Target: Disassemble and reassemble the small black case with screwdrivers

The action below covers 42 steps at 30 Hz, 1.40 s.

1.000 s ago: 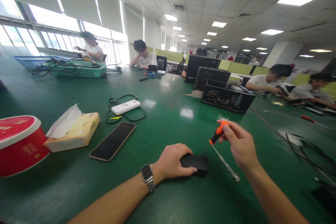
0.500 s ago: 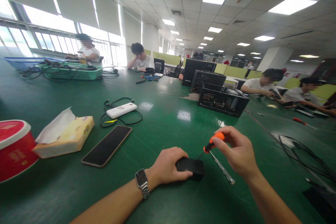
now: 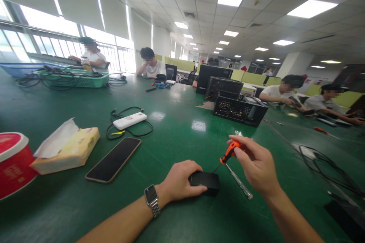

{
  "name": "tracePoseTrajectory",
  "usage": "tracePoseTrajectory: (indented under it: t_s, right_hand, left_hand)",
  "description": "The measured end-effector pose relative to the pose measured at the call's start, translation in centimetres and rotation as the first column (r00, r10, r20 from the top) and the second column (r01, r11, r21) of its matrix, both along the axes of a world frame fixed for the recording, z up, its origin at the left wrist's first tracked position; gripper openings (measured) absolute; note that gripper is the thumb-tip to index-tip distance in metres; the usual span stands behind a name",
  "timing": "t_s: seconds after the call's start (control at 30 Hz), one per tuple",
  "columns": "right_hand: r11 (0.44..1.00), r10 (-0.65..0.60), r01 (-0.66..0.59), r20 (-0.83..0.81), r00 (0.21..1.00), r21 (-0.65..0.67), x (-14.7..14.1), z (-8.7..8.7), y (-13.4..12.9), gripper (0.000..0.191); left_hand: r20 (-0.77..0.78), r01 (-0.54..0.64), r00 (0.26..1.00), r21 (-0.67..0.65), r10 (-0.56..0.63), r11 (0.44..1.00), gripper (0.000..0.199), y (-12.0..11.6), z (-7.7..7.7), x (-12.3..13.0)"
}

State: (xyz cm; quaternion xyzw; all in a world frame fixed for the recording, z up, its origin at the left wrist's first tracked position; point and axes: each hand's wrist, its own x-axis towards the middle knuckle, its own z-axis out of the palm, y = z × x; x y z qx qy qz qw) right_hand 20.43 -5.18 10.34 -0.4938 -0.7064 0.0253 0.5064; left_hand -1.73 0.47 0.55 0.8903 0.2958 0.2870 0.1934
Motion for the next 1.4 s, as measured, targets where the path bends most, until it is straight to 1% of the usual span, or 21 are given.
tracePoseTrajectory:
  t_s: [0.07, 0.1, 0.17, 0.27, 0.37, 0.47, 0.57, 0.63, 0.73, 0.8, 0.9, 1.0, 1.1, 1.17, 1.3, 1.4]
  right_hand:
    - [0.998, -0.065, 0.064, 0.037, 0.997, 0.028, -0.04, -0.06, -0.04, 0.014]
    - [0.995, -0.093, 0.090, 0.065, 0.994, 0.045, -0.07, -0.05, -0.07, 0.013]
    - [0.991, -0.122, 0.114, 0.119, 0.985, 0.072, -0.14, 0.03, -0.15, 0.017]
    - [0.989, -0.128, 0.114, 0.153, 0.980, 0.093, -0.25, 0.19, -0.21, 0.017]
    - [0.991, -0.112, 0.101, 0.126, 0.986, 0.093, -0.33, 0.20, -0.20, 0.018]
    - [0.998, -0.054, 0.051, 0.070, 0.996, 0.044, -0.38, 0.04, -0.14, 0.026]
    - [1.000, 0.000, 0.000, 0.028, 1.000, 0.015, -0.36, -0.06, -0.17, 0.027]
    - [0.998, -0.035, 0.032, 0.061, 0.998, 0.051, -0.31, 0.00, -0.26, 0.025]
    - [0.984, -0.135, 0.112, 0.169, 0.976, 0.138, -0.20, 0.20, -0.41, 0.019]
    - [0.978, -0.165, 0.133, 0.198, 0.966, 0.162, -0.18, 0.28, -0.46, 0.017]
    - [0.981, -0.149, 0.124, 0.164, 0.975, 0.151, -0.29, 0.24, -0.41, 0.022]
    - [0.992, -0.074, 0.062, 0.111, 0.991, 0.108, -0.47, 0.13, -0.32, 0.029]
    - [0.997, -0.018, 0.011, 0.082, 0.996, 0.081, -0.50, 0.10, -0.33, 0.029]
    - [0.994, -0.043, 0.030, 0.119, 0.992, 0.109, -0.41, 0.13, -0.41, 0.027]
    - [0.973, -0.146, 0.096, 0.238, 0.960, 0.210, -0.24, 0.25, -0.60, 0.017]
    - [0.971, -0.143, 0.088, 0.247, 0.958, 0.221, -0.33, 0.43, -0.63, 0.016]
  left_hand:
    - [0.002, 0.003, 1.000, 0.002, -0.003, 1.000, 0.035, 0.02, -0.04, 0.01]
    - [0.003, 0.002, 1.000, 0.002, -0.002, 1.000, 0.035, 0.04, -0.07, 0.02]
    - [0.004, -0.003, 1.000, 0.004, 0.003, 1.000, 0.034, 0.07, -0.14, 0.02]
    - [-0.002, -0.002, 1.000, 0.002, 0.002, 1.000, 0.035, 0.11, -0.22, 0.02]
    - [-0.002, -0.002, 1.000, -0.003, 0.002, 1.000, 0.035, 0.10, -0.23, -0.01]
    - [-0.003, -0.003, 1.000, -0.004, 0.003, 1.000, 0.035, 0.09, -0.18, -0.05]
    - [-0.005, 0.004, 1.000, -0.007, -0.004, 1.000, 0.036, 0.08, -0.12, -0.08]
    - [-0.003, 0.004, 1.000, -0.010, -0.004, 1.000, 0.035, 0.06, -0.09, -0.07]
    - [0.001, 0.001, 1.000, -0.014, -0.001, 1.000, 0.035, 0.01, -0.01, -0.02]
    - [0.001, -0.001, 1.000, -0.012, 0.001, 1.000, 0.035, -0.01, 0.02, 0.02]
    - [-0.003, -0.005, 1.000, -0.001, 0.005, 1.000, 0.035, 0.01, -0.06, 0.01]
    - [-0.005, -0.003, 1.000, 0.000, 0.003, 1.000, 0.036, 0.08, -0.21, -0.06]
    - [-0.004, 0.000, 1.000, 0.000, 0.000, 1.000, 0.036, 0.10, -0.27, -0.10]
    - [-0.003, 0.002, 1.000, 0.000, -0.002, 1.000, 0.035, 0.07, -0.19, -0.09]
    - [-0.007, -0.010, 1.000, -0.006, 0.010, 1.000, 0.035, -0.05, 0.02, -0.02]
    - [-0.006, -0.009, 1.000, -0.002, 0.009, 1.000, 0.035, -0.07, -0.03, 0.00]
